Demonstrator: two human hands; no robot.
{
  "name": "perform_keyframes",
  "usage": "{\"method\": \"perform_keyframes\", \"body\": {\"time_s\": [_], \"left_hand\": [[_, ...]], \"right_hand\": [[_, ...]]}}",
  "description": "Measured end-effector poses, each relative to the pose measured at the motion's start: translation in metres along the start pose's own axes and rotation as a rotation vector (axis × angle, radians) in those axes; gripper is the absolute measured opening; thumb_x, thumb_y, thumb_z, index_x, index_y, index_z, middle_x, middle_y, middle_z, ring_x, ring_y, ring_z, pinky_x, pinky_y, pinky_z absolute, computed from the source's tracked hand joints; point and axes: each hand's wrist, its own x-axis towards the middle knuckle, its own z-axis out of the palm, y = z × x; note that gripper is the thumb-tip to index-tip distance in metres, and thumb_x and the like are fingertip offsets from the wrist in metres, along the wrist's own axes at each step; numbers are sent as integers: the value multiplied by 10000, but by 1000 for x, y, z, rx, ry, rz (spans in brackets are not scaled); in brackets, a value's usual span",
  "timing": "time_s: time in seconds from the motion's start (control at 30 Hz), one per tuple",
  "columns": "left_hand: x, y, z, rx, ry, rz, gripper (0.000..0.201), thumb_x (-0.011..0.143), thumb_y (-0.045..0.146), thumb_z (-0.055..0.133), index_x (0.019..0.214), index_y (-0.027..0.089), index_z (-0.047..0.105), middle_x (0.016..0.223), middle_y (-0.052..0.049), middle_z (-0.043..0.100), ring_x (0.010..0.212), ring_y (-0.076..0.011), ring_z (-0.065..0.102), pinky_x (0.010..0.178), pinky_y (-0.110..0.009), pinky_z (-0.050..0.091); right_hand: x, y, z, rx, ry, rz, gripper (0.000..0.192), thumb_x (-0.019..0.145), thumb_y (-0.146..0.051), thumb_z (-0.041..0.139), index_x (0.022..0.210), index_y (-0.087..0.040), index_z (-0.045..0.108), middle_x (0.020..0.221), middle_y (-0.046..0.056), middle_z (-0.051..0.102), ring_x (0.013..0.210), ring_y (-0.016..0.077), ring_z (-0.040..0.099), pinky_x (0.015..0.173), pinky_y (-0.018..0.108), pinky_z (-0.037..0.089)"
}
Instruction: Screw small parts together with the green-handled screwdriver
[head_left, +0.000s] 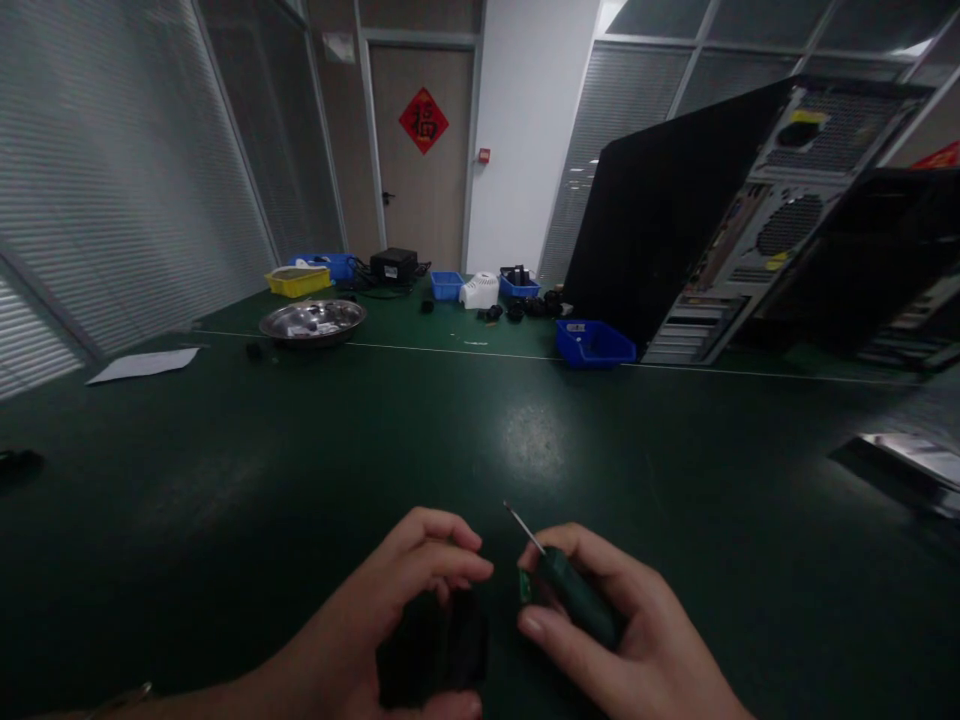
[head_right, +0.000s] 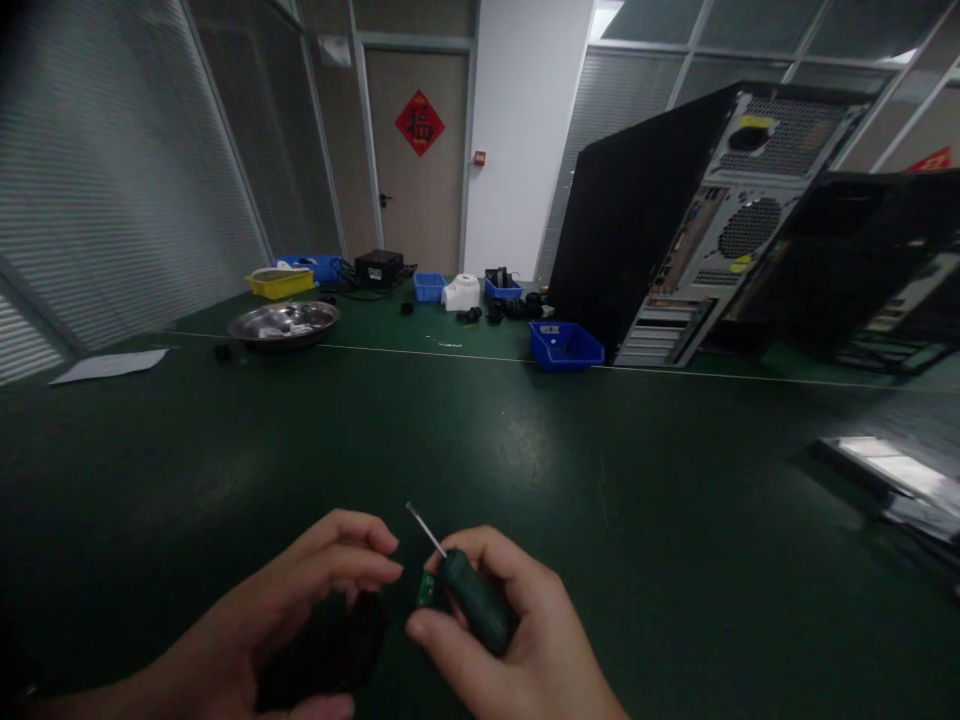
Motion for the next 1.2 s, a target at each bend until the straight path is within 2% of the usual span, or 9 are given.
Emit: {"method": "perform_keyframes", "body": {"time_s": [0.17, 0.33, 0.53, 0.7, 0.83, 0.93, 1.03, 1.2], "left_hand": [[6, -1, -2, -136, 2, 32, 480, 691, 151, 682, 1117, 311, 531, 1217, -42, 449, 1127, -236, 463, 914, -328, 429], [8, 2, -2, -262, -91, -63, 431, 740, 163, 664, 1127, 268, 507, 1001, -38, 606, 891, -172, 597, 778, -272, 481], [5, 3, 1, -392, -111, -84, 474, 672, 96, 713, 1073, 234, 503, 956, -20, 621, 825, -142, 607, 723, -244, 478], [4, 4, 5, -555, -142, -202, 419, 679, 60, 698, 1020, 207, 504, 896, -8, 624, 804, -132, 619, 711, -247, 467], [5, 4, 9, -738, -183, -300, 404, 721, 50, 655, 1039, 199, 455, 839, -9, 648, 773, -132, 639, 688, -250, 460], [5, 7, 10, -792, -179, -334, 399, 729, 51, 648, 1030, 194, 431, 851, -18, 653, 798, -142, 641, 713, -267, 448], [4, 11, 9, -805, -200, -357, 378, 749, 104, 648, 1038, 198, 424, 899, -29, 630, 805, -137, 625, 694, -247, 426], [3, 10, 5, -750, -240, -305, 331, 814, 316, 591, 1079, 195, 435, 971, -65, 589, 823, -159, 594, 707, -277, 418]], "right_hand": [[-4, 3, 6, 64, -46, -38, 218, 738, -354, 651, 907, -233, 589, 775, 7, 615, 722, 160, 584, 594, 208, 474], [-3, 5, 13, 35, -31, -97, 192, 737, -330, 655, 891, -237, 590, 758, 6, 626, 705, 160, 597, 590, 208, 482], [-3, 4, 15, -40, 61, -247, 172, 710, -270, 691, 859, -245, 608, 720, -12, 631, 644, 137, 611, 573, 187, 481], [-3, 3, 15, -94, 132, -388, 224, 666, -253, 740, 849, -251, 612, 698, -28, 638, 605, 119, 615, 542, 166, 472], [-3, 1, 16, -115, 142, -421, 223, 659, -180, 733, 837, -238, 613, 681, -32, 643, 594, 113, 613, 543, 166, 465], [-3, 1, 17, -117, 134, -414, 183, 665, -182, 723, 808, -223, 617, 662, -26, 636, 584, 113, 603, 531, 173, 450], [-3, 1, 16, -113, 70, -393, 148, 690, -229, 712, 811, -208, 628, 677, -9, 640, 597, 117, 605, 538, 181, 445], [-4, 6, 17, -180, 80, -485, 207, 727, -327, 686, 879, -199, 630, 703, 11, 656, 605, 121, 611, 546, 190, 434]]}}
